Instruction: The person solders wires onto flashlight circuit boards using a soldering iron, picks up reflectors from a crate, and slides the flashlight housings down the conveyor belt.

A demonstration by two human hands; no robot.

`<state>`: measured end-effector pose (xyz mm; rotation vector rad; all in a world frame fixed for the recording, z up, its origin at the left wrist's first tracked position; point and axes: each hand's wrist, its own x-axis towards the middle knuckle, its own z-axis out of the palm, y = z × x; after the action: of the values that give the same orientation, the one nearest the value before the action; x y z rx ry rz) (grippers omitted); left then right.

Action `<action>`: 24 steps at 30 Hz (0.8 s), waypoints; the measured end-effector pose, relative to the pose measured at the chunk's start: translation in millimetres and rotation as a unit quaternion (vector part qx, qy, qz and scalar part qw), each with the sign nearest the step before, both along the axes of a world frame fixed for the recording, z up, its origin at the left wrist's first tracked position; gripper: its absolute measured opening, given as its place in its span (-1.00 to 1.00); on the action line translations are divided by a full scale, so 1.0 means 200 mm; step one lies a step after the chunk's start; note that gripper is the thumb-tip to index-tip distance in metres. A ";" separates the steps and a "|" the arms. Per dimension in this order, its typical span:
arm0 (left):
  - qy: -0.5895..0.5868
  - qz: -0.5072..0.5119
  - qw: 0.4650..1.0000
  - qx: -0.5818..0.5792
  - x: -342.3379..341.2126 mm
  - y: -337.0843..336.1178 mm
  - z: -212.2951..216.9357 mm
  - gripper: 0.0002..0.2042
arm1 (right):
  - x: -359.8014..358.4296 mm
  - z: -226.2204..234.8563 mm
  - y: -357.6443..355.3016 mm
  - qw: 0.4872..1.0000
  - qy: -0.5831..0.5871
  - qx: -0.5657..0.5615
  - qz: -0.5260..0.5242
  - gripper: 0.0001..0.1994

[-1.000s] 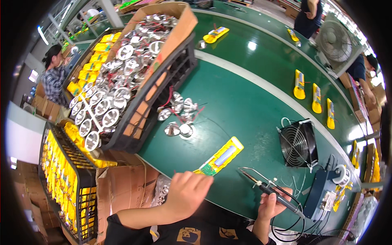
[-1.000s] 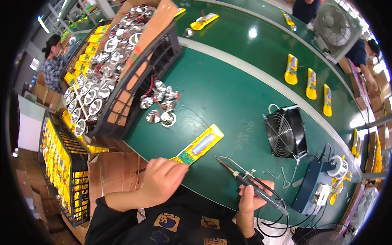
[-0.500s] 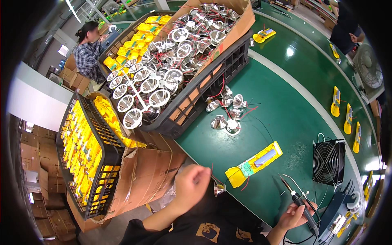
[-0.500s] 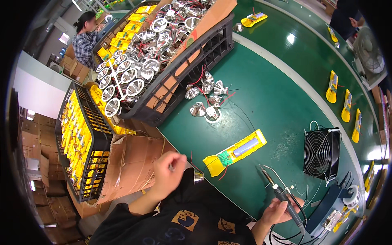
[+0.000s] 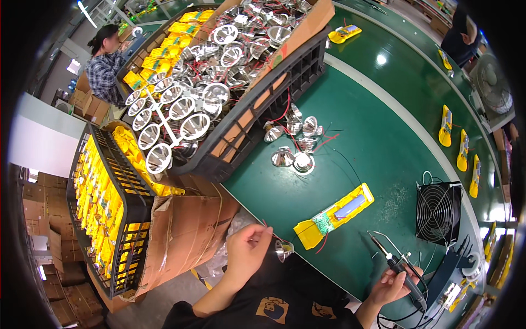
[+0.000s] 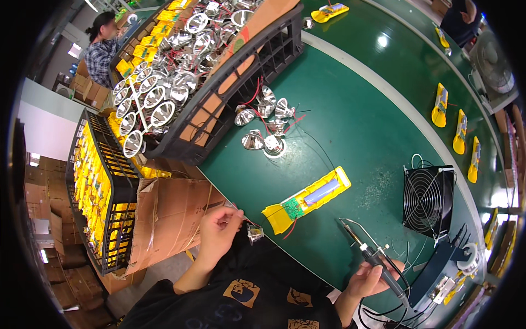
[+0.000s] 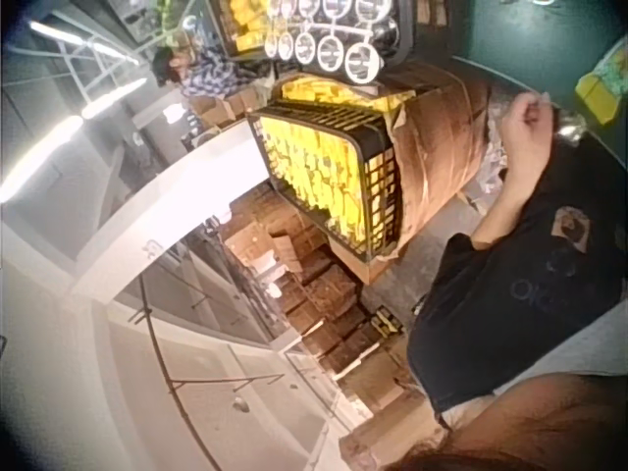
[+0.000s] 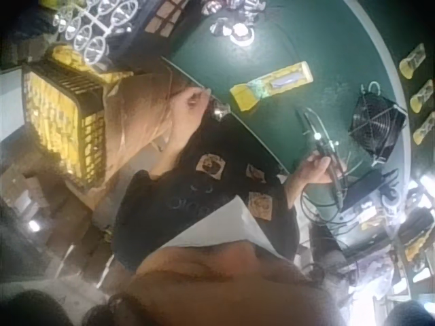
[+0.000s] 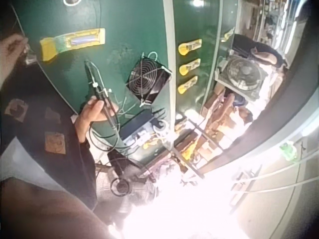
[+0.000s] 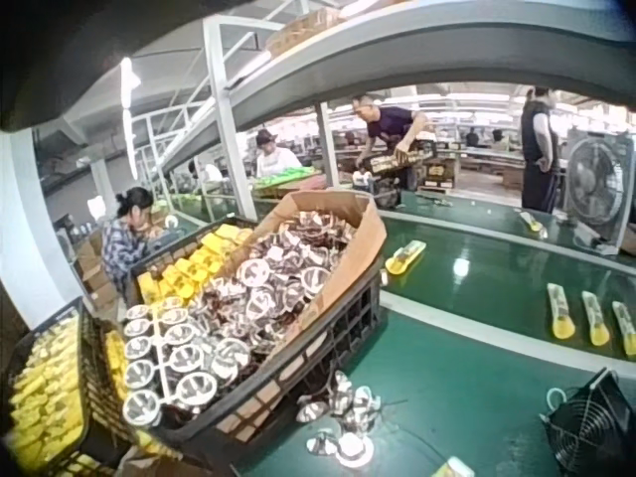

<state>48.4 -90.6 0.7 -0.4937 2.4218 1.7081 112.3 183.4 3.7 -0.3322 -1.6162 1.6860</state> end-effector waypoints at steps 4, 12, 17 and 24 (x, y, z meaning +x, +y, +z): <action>0.159 0.001 0.984 0.078 -0.01 0.04 0.04 -0.89 | 0.01 -0.01 0.02 1.000 0.017 -0.004 0.014 -0.77; 0.180 -0.123 0.976 0.030 -0.11 0.16 0.09 -0.92 | -0.01 0.00 -0.02 0.998 -0.024 0.010 -0.060 -0.72; 0.276 -0.152 0.945 -0.088 -0.13 0.24 0.06 -0.90 | -0.02 0.00 -0.02 0.995 -0.040 -0.008 -0.090 -0.65; 0.268 -0.139 0.947 -0.106 -0.13 0.28 0.07 -0.88 | -0.05 0.06 -0.05 0.999 -0.025 0.011 -0.025 -0.69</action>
<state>21.7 -35.2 13.8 0.3394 2.8771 1.6220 102.7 173.4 15.1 -0.4025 -1.6488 1.6333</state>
